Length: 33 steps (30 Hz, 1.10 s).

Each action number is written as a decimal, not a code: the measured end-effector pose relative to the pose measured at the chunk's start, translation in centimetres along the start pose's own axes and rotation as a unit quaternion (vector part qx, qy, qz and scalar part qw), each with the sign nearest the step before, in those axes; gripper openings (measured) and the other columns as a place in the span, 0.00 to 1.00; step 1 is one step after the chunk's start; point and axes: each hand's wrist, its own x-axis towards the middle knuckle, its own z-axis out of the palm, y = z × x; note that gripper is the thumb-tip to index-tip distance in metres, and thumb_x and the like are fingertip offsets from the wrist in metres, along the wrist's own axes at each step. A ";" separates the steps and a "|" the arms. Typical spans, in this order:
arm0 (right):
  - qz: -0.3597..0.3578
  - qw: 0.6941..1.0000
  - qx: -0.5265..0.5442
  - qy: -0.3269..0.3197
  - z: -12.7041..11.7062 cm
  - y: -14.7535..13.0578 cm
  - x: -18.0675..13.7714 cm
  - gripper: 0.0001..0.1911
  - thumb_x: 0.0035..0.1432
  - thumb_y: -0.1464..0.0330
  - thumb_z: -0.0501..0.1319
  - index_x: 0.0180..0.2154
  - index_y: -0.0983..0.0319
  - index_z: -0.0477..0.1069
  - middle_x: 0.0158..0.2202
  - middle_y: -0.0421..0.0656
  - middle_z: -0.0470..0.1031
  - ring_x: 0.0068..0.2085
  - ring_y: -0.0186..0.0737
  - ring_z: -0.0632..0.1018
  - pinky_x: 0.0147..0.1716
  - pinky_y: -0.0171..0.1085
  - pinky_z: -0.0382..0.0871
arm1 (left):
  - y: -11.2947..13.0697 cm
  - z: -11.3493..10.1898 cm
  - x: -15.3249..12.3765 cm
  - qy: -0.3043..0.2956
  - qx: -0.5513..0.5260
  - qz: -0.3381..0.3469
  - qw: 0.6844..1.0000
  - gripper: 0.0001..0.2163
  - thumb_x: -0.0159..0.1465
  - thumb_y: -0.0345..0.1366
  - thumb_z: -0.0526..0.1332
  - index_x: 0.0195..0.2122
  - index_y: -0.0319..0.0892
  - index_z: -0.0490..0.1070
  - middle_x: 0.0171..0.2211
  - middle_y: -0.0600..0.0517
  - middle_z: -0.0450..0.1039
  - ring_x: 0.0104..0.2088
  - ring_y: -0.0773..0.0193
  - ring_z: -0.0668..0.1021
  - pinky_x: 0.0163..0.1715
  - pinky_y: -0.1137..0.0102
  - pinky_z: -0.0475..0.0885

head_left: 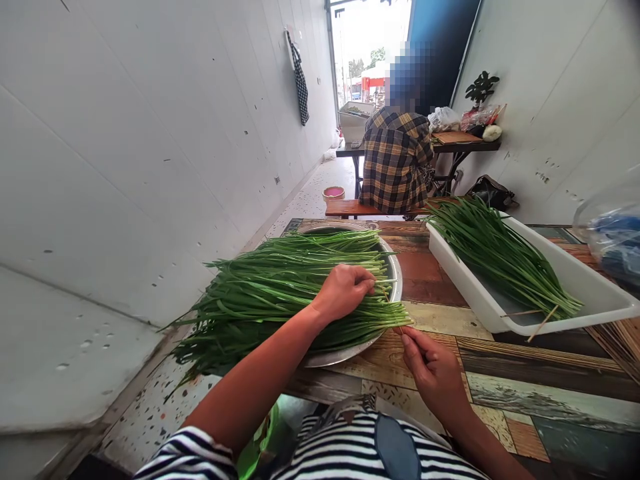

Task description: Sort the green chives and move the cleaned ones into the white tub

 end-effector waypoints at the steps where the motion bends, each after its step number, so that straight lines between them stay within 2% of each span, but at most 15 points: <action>1: -0.001 1.000 0.002 0.000 0.0 0.0 0.0 0.18 0.61 0.62 0.52 0.40 0.65 0.76 0.32 0.46 0.78 0.32 0.39 0.78 0.31 0.32 0.71 | 0.0 0.0 0.0 0.000 -0.002 -0.001 1.000 0.11 0.57 0.34 0.54 0.30 0.38 0.76 0.24 0.53 0.75 0.24 0.70 0.70 0.25 0.76 0.63; 6: 0.005 1.000 0.008 0.002 0.1 0.3 -0.1 0.18 0.61 0.62 0.52 0.40 0.66 0.75 0.30 0.46 0.77 0.29 0.38 0.77 0.30 0.32 0.70 | 0.0 0.0 0.0 -0.005 -0.006 0.003 1.000 0.11 0.57 0.33 0.55 0.29 0.37 0.77 0.24 0.53 0.75 0.25 0.70 0.70 0.26 0.76 0.63; 12: 0.027 0.999 0.028 0.000 0.5 0.6 -0.3 0.19 0.61 0.62 0.51 0.42 0.68 0.74 0.20 0.42 0.71 0.24 0.38 0.75 0.24 0.32 0.68 | 0.1 -0.1 -0.2 0.000 -0.004 0.015 1.000 0.10 0.57 0.32 0.56 0.26 0.38 0.77 0.25 0.54 0.76 0.26 0.69 0.73 0.28 0.76 0.64; 16: 0.022 0.999 0.034 0.003 0.7 0.4 -0.2 0.20 0.62 0.61 0.51 0.43 0.66 0.74 0.15 0.39 0.67 0.21 0.38 0.73 0.19 0.31 0.64 | 0.2 0.2 -0.6 -0.003 -0.007 0.027 1.000 0.09 0.57 0.32 0.57 0.30 0.39 0.78 0.30 0.53 0.78 0.32 0.67 0.76 0.34 0.75 0.68; 22: 0.010 1.000 0.022 0.015 0.8 0.4 0.3 0.20 0.62 0.60 0.51 0.42 0.66 0.75 0.17 0.40 0.69 0.22 0.37 0.73 0.20 0.31 0.65 | 1.1 0.4 -1.3 -0.030 0.019 0.046 0.998 0.10 0.57 0.31 0.57 0.34 0.41 0.78 0.35 0.52 0.79 0.36 0.65 0.78 0.39 0.75 0.69; 27: -0.010 1.000 0.006 0.011 0.4 0.2 0.3 0.18 0.62 0.63 0.51 0.40 0.66 0.75 0.25 0.43 0.74 0.26 0.36 0.74 0.26 0.30 0.67 | 1.7 0.5 -1.6 -0.003 0.023 0.028 0.999 0.10 0.57 0.31 0.57 0.33 0.40 0.78 0.34 0.52 0.79 0.36 0.64 0.78 0.38 0.74 0.68; 33: -0.009 1.000 0.005 0.010 0.3 0.0 0.2 0.19 0.62 0.62 0.51 0.41 0.67 0.75 0.23 0.43 0.73 0.24 0.35 0.73 0.24 0.30 0.67 | 1.7 0.7 -1.8 0.006 0.008 0.023 1.000 0.10 0.58 0.32 0.57 0.33 0.40 0.78 0.34 0.52 0.79 0.36 0.64 0.78 0.37 0.74 0.68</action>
